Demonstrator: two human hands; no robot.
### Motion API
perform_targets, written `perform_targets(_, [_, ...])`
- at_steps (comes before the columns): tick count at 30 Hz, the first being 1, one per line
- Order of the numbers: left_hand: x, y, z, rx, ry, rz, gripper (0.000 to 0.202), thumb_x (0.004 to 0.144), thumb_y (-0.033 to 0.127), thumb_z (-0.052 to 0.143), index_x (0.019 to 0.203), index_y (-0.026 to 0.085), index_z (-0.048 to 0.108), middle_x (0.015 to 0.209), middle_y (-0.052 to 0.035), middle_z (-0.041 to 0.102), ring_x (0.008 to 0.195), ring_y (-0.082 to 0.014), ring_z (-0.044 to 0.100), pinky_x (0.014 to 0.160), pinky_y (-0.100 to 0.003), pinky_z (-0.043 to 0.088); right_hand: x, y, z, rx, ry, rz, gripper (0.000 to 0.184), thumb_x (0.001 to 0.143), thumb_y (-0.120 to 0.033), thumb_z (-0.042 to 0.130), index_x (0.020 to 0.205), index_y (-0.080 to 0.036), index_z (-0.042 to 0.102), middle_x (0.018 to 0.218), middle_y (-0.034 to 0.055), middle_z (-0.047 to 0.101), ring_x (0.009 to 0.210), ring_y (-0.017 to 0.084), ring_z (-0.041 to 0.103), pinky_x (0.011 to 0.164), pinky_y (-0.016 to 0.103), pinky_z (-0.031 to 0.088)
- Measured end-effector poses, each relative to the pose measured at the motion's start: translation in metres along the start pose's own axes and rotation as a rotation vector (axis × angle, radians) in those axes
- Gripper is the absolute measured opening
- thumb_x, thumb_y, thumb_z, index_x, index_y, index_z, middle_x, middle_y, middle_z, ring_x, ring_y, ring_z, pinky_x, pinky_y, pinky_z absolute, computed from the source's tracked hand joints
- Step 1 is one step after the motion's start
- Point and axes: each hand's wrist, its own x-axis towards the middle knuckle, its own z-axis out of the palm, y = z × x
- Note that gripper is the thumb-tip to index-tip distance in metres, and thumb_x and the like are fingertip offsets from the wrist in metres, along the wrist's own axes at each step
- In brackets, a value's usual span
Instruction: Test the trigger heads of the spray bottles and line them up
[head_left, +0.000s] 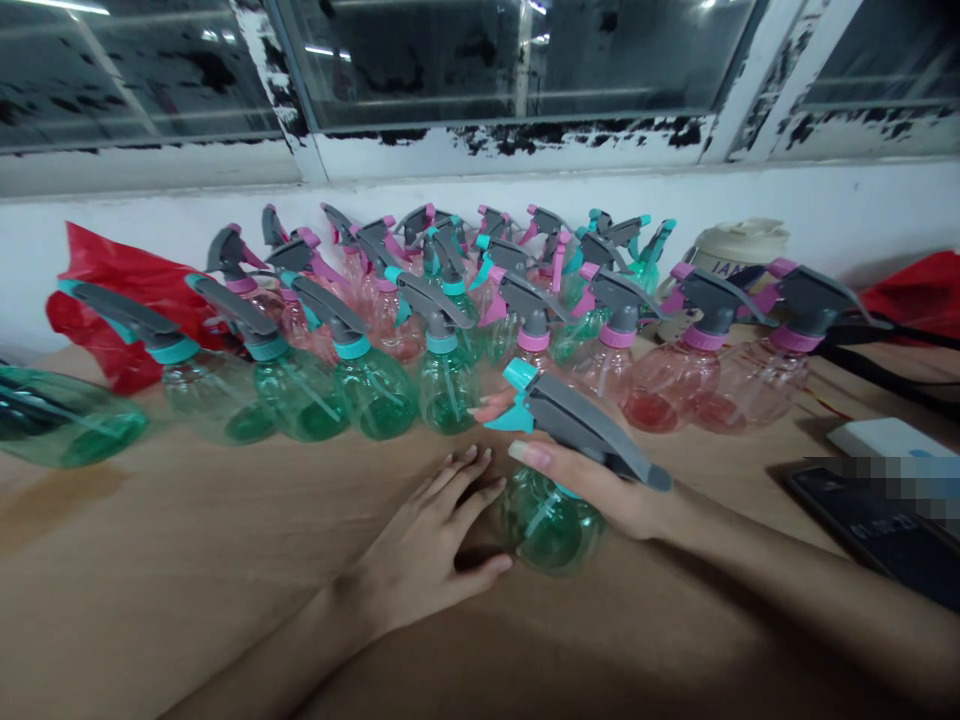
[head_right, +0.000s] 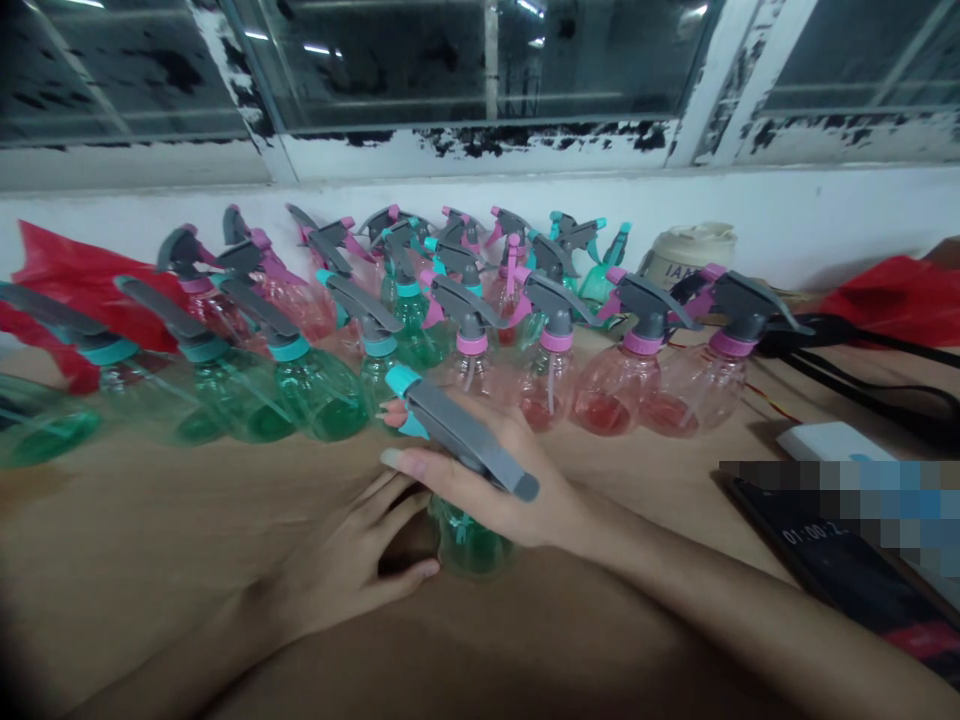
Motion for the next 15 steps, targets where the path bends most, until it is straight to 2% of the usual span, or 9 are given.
perform_targets(4, [0.0004, 0.0004, -0.0007, 0.016, -0.025, -0.006, 0.062, 0.086, 0.047, 0.061, 0.135, 0.013, 0.044, 0.144, -0.0165, 0.040, 0.136, -0.0316, 0.031, 0.109, -0.049, 0.031, 0.0007, -0.0005, -0.0002, -0.062, 0.001, 0.011, 0.020, 0.084, -0.040, 0.060, 0.089, -0.022, 0.064, 0.081, -0.0002, 0.064, 0.069, 0.014, 0.061, 0.064, 0.028, 0.050])
perform_targets(7, [0.0003, -0.0001, 0.0001, 0.027, -0.027, 0.006, 0.061, 0.086, 0.046, 0.061, 0.134, 0.012, 0.045, 0.143, -0.0170, 0.041, 0.136, -0.0316, 0.031, 0.108, -0.050, 0.032, 0.0013, -0.0016, -0.0013, -0.112, 0.004, -0.011, 0.019, 0.086, -0.039, 0.057, 0.080, -0.021, 0.060, 0.073, -0.0024, 0.059, 0.064, 0.011, 0.056, 0.062, 0.027, 0.046])
perform_targets(11, [-0.0003, -0.0009, 0.0010, 0.040, -0.026, 0.013, 0.061, 0.086, 0.047, 0.060, 0.134, 0.012, 0.044, 0.143, -0.0173, 0.042, 0.136, -0.0318, 0.032, 0.108, -0.050, 0.032, 0.0019, -0.0018, -0.0026, -0.118, -0.006, -0.013, 0.019, 0.086, -0.039, 0.056, 0.081, -0.022, 0.060, 0.073, -0.0021, 0.058, 0.065, 0.012, 0.056, 0.062, 0.028, 0.046])
perform_targets(15, [-0.0006, -0.0010, 0.0013, 0.051, -0.010, 0.015, 0.062, 0.086, 0.047, 0.061, 0.134, 0.013, 0.044, 0.144, -0.0169, 0.041, 0.136, -0.0319, 0.032, 0.108, -0.050, 0.032, 0.0007, 0.0021, -0.0026, -0.059, -0.003, 0.031, 0.022, 0.084, -0.040, 0.061, 0.097, -0.024, 0.062, 0.088, 0.0000, 0.065, 0.078, 0.015, 0.062, 0.071, 0.030, 0.050])
